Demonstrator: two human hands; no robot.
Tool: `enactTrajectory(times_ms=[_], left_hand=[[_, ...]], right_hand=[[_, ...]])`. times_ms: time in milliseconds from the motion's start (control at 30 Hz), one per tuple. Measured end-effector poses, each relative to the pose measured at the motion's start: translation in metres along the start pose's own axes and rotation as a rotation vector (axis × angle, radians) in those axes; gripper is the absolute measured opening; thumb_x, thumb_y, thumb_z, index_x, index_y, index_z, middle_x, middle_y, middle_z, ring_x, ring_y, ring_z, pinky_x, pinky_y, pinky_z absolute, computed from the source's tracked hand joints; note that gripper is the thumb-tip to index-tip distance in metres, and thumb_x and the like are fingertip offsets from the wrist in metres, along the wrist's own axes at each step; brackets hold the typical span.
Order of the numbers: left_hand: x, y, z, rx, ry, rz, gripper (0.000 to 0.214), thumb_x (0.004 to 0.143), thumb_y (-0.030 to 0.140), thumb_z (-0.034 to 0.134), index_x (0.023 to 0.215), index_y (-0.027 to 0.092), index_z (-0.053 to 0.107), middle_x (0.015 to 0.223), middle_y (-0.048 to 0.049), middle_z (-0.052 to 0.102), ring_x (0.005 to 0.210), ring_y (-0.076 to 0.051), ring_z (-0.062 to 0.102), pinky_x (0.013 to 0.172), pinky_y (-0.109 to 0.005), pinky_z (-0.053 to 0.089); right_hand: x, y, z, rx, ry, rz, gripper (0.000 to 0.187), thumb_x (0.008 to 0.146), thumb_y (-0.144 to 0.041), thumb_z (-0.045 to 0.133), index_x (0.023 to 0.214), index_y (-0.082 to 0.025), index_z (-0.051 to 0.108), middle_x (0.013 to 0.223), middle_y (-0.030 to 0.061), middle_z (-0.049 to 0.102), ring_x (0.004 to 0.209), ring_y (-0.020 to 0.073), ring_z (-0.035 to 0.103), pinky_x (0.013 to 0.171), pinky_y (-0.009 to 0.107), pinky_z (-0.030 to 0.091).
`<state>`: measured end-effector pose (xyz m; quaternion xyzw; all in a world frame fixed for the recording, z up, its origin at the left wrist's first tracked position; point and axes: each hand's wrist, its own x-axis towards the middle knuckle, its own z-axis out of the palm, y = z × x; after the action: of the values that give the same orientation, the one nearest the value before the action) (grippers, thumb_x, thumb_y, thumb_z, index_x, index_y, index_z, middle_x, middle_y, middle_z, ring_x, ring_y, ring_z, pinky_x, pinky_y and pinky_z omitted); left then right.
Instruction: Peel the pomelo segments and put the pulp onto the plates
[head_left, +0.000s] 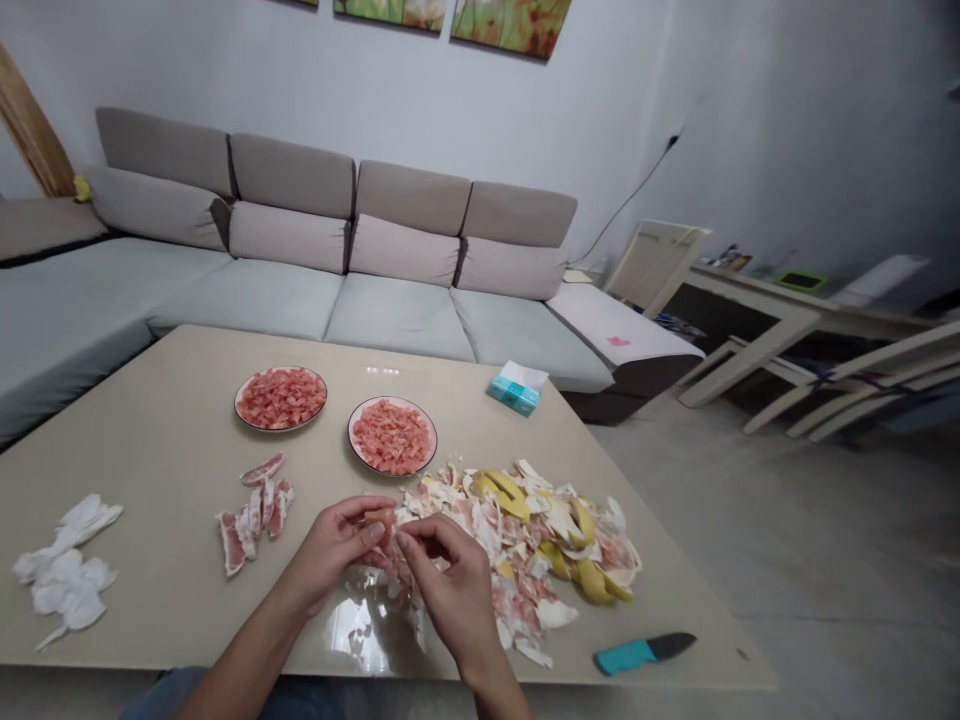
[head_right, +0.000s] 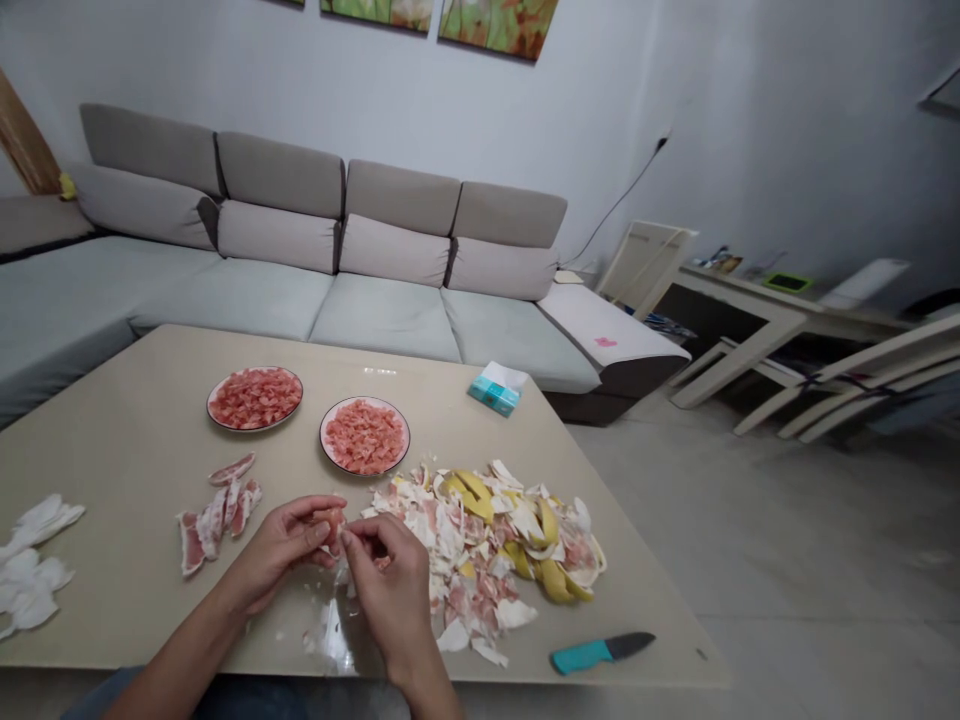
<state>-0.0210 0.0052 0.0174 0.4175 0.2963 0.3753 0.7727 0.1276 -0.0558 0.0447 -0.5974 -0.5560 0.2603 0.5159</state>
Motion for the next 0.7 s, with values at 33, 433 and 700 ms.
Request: enactTrajectory(times_ms=[33,433,700], left_hand=[[-0.0004,0.0003,-0.0001,-0.013,-0.007,-0.013,0.038,0.075,0.029,0.075,0.109,0.014,0.067,0.085,-0.0055,0.067,0.071,-0.015,0.064,0.064,-0.026,0.055],[-0.0005,0.0036,-0.0057,-0.133,-0.047,-0.078,0.029,0.078,0.024,0.073,0.103,0.01,0.07,0.077,-0.0011,0.056,0.07,-0.01,0.059,0.063,-0.02,0.056],[0.0039,-0.0024,-0.0101,-0.366,-0.173,-0.115,0.019,0.082,0.019,0.068,0.1,0.013,0.067,0.076,-0.0008,0.055,0.066,-0.008,0.059,0.061,-0.019,0.057]], right_hand=[[-0.0002,-0.0008,-0.0007,0.0,0.001,0.002,0.012,0.083,-0.022,0.063,0.073,-0.019,0.07,0.071,0.0024,0.067,0.065,0.0159,0.06,0.06,0.025,0.045],[-0.0047,0.0008,-0.0069,-0.105,0.056,-0.127,0.012,0.087,-0.021,0.058,0.079,-0.019,0.066,0.074,0.003,0.064,0.068,0.0163,0.059,0.062,0.027,0.046],[-0.004,-0.0033,-0.0082,-0.079,0.056,-0.122,0.011,0.087,-0.022,0.058,0.079,-0.019,0.065,0.075,0.0032,0.064,0.069,0.0168,0.06,0.063,0.027,0.047]])
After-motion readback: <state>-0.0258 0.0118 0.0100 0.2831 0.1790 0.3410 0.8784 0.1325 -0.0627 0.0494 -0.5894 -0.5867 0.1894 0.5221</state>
